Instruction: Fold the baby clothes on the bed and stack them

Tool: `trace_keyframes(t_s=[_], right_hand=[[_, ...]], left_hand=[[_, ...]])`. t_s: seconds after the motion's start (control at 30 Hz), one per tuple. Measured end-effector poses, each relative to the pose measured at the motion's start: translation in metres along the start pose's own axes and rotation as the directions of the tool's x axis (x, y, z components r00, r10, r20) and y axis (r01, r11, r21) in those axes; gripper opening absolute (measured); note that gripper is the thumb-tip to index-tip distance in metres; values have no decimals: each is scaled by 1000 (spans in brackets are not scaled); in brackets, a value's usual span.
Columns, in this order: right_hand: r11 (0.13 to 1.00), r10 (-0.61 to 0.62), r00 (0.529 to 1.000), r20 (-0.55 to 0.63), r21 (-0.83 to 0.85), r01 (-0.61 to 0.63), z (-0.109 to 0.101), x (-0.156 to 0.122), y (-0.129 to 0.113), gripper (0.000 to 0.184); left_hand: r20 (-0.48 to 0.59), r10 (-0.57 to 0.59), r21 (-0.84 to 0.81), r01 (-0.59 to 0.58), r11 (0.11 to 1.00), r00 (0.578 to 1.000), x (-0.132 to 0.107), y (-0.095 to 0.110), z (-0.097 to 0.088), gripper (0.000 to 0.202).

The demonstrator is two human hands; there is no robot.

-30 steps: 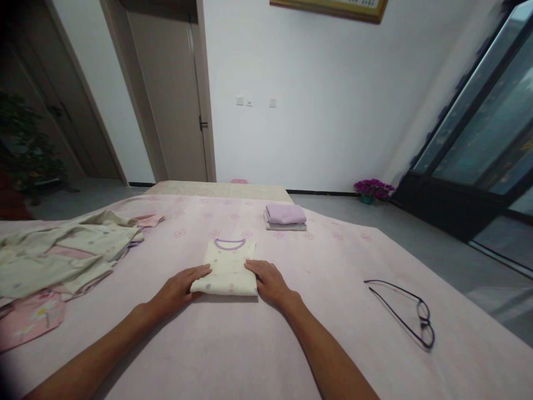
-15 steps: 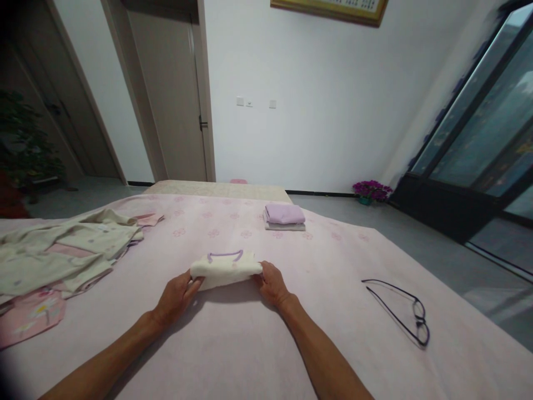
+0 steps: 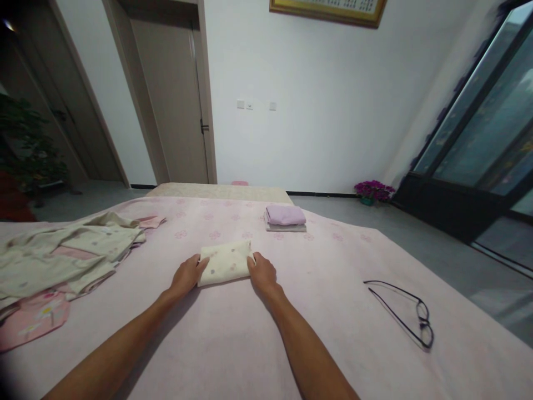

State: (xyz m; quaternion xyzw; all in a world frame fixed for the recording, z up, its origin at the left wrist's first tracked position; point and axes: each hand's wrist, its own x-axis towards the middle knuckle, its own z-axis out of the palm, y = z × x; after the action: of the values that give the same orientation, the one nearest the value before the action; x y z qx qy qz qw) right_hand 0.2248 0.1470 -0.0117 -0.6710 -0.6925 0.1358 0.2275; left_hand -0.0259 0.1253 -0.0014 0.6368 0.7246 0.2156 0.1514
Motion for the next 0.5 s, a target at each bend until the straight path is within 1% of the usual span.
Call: trace_keyframes(t_s=[0.1, 0.2, 0.27, 0.37, 0.43, 0.5], right_hand=[[1000, 6, 1000, 0, 12, -6, -1, 5, 1, 27], [999, 6, 1000, -18, 51, -5, -1, 9, 5, 36], [997, 7, 1000, -6, 74, -6, -1, 13, 8, 41], [990, 5, 999, 39, 139, -11, -2, 22, 12, 36], [981, -1, 998, 69, 193, -12, -4, 29, 13, 31], [969, -36, 995, 95, 249, 12, -6, 35, 14, 27]], left_hand=[[29, -26, -11, 27, 1000, 999, 5, -1, 0, 35], [37, -46, -53, 48, 997, 998, 5, -4, -1, 40], [36, -62, -98, 66, 993, 997, 5, -8, -4, 47], [58, -85, -190, 94, 977, 995, 7, -16, -8, 56], [101, -98, -268, 122, 956, 990, 9, -20, -10, 58], [152, -108, -353, 155, 923, 983, 11, -22, -10, 59]])
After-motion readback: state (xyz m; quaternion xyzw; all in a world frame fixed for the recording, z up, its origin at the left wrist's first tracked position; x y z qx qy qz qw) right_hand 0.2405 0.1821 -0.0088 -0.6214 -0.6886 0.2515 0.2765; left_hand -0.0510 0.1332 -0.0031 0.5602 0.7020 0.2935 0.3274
